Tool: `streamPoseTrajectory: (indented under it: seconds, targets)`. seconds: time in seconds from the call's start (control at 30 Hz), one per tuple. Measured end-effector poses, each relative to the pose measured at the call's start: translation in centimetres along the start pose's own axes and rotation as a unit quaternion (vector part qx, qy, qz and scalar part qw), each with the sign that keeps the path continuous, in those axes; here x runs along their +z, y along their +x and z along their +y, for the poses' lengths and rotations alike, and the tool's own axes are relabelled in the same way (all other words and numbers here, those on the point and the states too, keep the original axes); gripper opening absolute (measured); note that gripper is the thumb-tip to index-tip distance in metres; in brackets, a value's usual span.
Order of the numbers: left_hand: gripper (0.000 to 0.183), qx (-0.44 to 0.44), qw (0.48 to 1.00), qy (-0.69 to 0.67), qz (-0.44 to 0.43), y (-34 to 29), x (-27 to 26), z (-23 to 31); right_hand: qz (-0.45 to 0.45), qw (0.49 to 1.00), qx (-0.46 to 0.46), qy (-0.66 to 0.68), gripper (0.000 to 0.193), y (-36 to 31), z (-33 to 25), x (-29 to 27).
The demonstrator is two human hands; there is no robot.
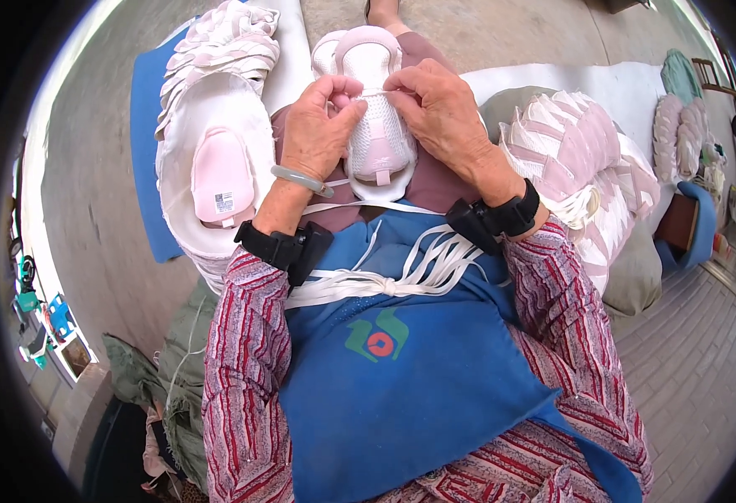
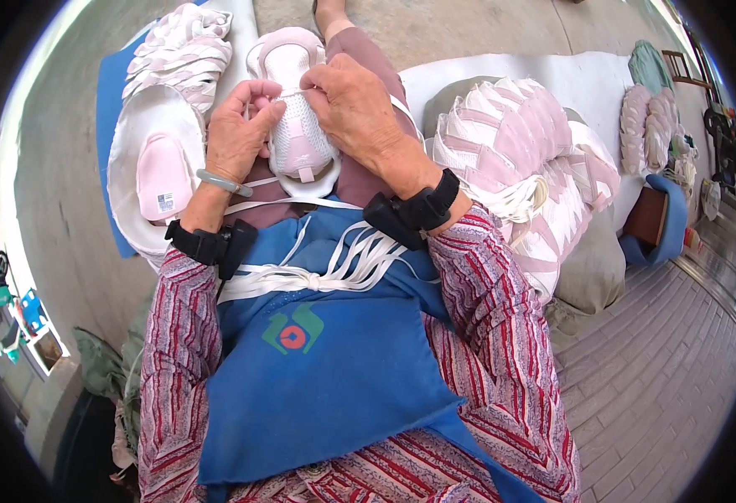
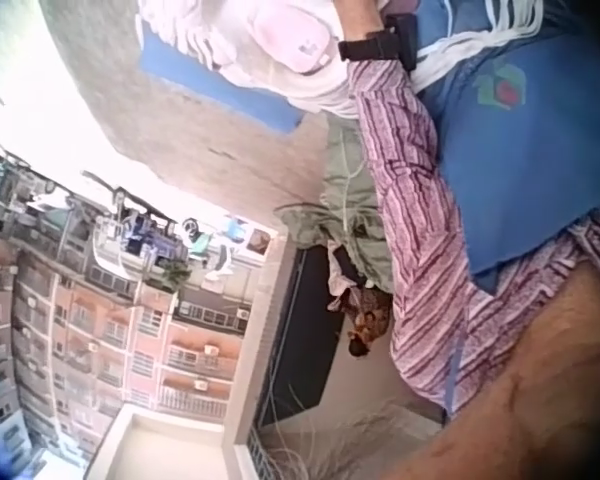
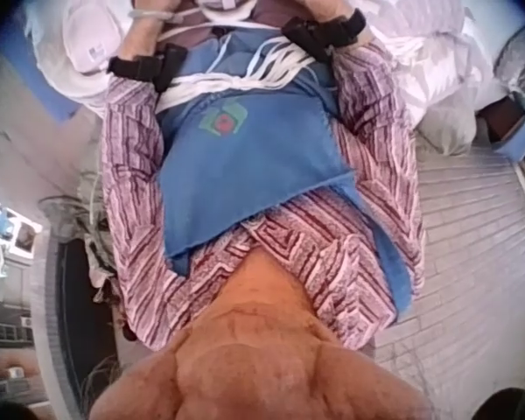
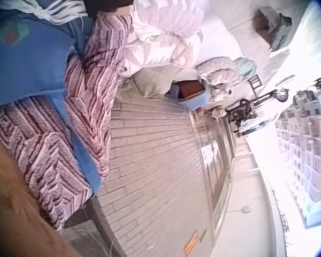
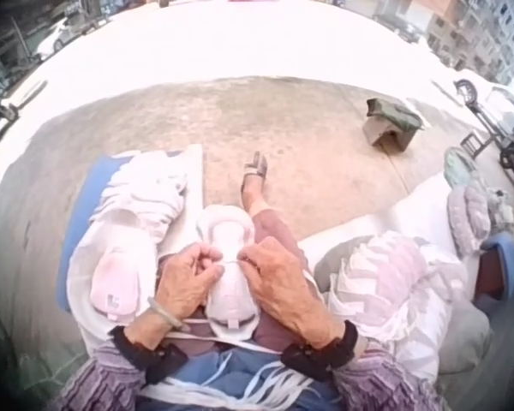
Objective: Lacing a pair of white and pink sneakers by hand.
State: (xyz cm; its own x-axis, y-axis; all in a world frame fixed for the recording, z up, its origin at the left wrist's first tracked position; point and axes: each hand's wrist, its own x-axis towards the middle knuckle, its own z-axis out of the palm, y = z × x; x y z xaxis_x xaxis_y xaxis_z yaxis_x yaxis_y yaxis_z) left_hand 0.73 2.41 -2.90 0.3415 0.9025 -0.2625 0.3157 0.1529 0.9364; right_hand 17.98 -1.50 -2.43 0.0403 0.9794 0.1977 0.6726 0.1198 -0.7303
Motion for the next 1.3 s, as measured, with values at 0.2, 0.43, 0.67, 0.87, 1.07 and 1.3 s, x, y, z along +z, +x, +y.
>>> streamPoseTrajectory:
  seconds: [0.2, 0.43, 0.67, 0.87, 1.07, 1.3]
  targets:
    - [0.02, -0.025, 1.0, -0.005, -0.013, 0.2, -0.2, 0.6, -0.022, 1.0, 0.01, -0.009, 0.011, 0.6, 0.0, -0.1]
    - [0.02, -0.04, 0.999, -0.03, -0.013, 0.1, 0.0, 0.7, -0.048, 0.993, 0.086, 0.061, 0.007, 1.0, 0.0, -0.5]
    - [0.021, -0.054, 0.997, -0.05, -0.02, 0.1, 0.1, 0.9, 0.03, 0.999, -0.032, -0.002, 0.006, 0.3, 0.3, 0.4]
    - [0.018, -0.04, 0.998, -0.038, -0.018, 0.5, 0.2, 0.9, 0.005, 0.999, 0.001, 0.039, 0.005, 0.3, 0.7, 0.4]
    - [0.016, 0.001, 1.0, -0.004, -0.008, 0.7, 0.3, -0.3, 0.003, 0.997, -0.069, -0.039, 0.005, 0.1, 0.1, 0.1]
    - [0.015, 0.026, 1.0, -0.001, 0.013, 0.8, 0.5, -0.9, -0.021, 0.985, -0.134, -0.106, 0.004, 0.4, -0.2, -0.3]
